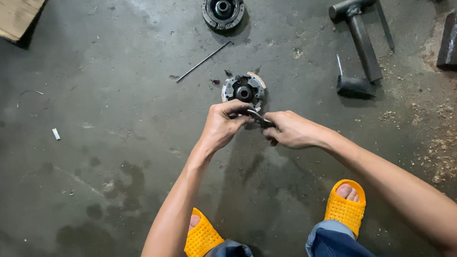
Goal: The person sits on the workshop floor disassembling a motorcycle clutch assembly. They use pliers to grip parts, a long rod to press components out of the clutch hub, and a hammer to tap parts, separating brake shoes, springs, and plates and setting pieces aside on the floor.
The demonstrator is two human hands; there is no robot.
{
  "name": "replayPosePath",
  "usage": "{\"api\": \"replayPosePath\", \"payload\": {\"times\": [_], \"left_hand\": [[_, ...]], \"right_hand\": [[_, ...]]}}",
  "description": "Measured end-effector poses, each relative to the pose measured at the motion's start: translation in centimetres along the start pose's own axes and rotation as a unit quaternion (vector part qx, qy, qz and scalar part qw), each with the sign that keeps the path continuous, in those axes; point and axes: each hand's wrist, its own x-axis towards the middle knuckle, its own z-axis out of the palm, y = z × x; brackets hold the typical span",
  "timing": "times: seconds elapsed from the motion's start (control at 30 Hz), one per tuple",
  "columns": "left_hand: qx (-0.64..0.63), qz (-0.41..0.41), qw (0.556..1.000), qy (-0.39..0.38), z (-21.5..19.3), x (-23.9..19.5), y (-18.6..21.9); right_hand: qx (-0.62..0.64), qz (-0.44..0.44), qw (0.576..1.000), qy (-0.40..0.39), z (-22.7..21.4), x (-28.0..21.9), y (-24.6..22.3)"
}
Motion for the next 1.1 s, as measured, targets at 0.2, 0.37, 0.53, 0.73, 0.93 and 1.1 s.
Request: {"api": "replayPosePath", "payload": {"times": [0.2,0.37,0.53,0.73,0.93,1.1], "left_hand": [[0.002,0.008,1.0,-0.007,0.0,-0.2,-0.3],[-0.011,0.034,0.999,0.008,0.1,-0.3,-1.4],[-0.024,0.04,0.999,0.025,0.6,-0.6,-2.0],[-0.035,0.028,0.998,0.033,1.1,-0.6,0.0],[-0.046,0.022,0.998,0.024,1.0,-0.6,0.5],[-0.032,0.022,0.999,0.013,1.1,-0.7,-1.3]], "right_hand": [[-0.009,-0.033,0.999,0.036,1.1,-0.4,0.0],[-0.02,-0.036,0.999,0.025,0.6,-0.1,0.1],[-0.002,-0.034,0.999,0.014,0.8,0.1,0.6],[0.015,-0.053,0.998,0.022,0.6,-0.2,0.5],[-0.002,-0.068,0.997,0.02,0.5,-0.2,0.6],[0.03,-0.047,0.997,0.053,2.1,0.6,1.9]]}}
